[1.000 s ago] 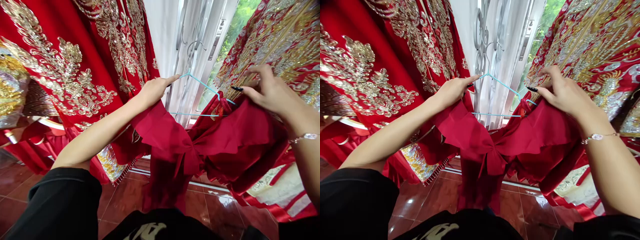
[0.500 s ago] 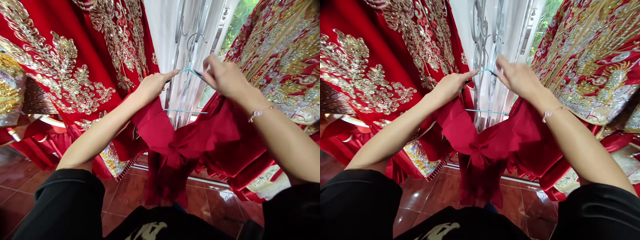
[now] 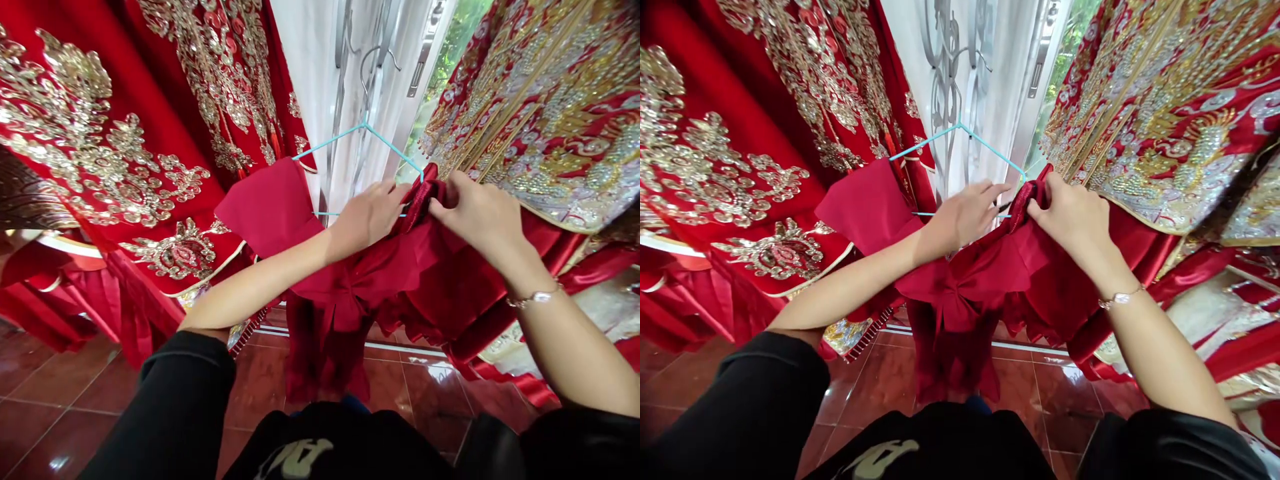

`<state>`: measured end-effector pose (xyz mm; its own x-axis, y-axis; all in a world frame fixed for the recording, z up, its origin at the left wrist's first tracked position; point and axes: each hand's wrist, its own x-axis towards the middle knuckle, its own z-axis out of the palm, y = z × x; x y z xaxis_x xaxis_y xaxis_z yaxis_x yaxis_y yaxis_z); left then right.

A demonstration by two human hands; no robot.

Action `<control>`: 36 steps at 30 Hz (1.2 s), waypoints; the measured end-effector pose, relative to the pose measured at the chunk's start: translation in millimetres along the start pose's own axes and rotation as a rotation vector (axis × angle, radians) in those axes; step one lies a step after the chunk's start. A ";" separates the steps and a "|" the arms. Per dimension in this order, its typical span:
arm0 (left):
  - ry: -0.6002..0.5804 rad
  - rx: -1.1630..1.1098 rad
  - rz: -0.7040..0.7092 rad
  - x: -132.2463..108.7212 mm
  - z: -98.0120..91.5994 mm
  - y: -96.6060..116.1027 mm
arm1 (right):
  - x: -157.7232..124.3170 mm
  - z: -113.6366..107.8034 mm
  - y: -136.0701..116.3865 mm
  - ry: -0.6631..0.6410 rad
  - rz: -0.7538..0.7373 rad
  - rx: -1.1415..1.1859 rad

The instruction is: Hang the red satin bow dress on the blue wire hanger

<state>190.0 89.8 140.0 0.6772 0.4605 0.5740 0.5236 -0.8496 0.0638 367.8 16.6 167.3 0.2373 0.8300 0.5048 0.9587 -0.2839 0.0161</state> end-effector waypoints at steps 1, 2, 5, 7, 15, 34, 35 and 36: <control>-0.050 -0.047 -0.009 7.3 11.0 6.8 | 0.7 3.2 -0.8 0.012 0.009 0.015; -0.070 -0.093 -0.022 14.7 21.2 11.7 | 3.3 5.3 -1.2 0.029 0.009 0.041; -0.021 -0.167 -0.037 31.6 45.0 17.9 | 17.2 5.1 -0.1 0.067 -0.014 0.102; -0.006 -0.155 -0.061 36.3 55.1 17.1 | 27.0 1.8 -0.9 0.093 -0.026 0.125; -0.059 -0.047 -0.025 29.8 68.3 6.7 | 38.9 -9.0 -25.0 0.123 -0.129 0.190; 0.345 0.267 -0.408 -78.9 -38.7 -88.2 | -14.0 55.8 -51.6 0.323 0.042 0.356; 0.323 0.238 -0.387 -82.1 -43.6 -91.0 | -13.6 55.7 -48.4 0.309 0.046 0.362; 0.301 0.215 -0.369 -84.7 -48.6 -93.0 | -14.1 55.2 -45.5 0.294 0.046 0.363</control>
<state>58.9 117.3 125.1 0.2651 0.5982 0.7562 0.8153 -0.5578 0.1555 329.5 44.3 111.9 0.2766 0.6340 0.7222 0.9535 -0.0872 -0.2886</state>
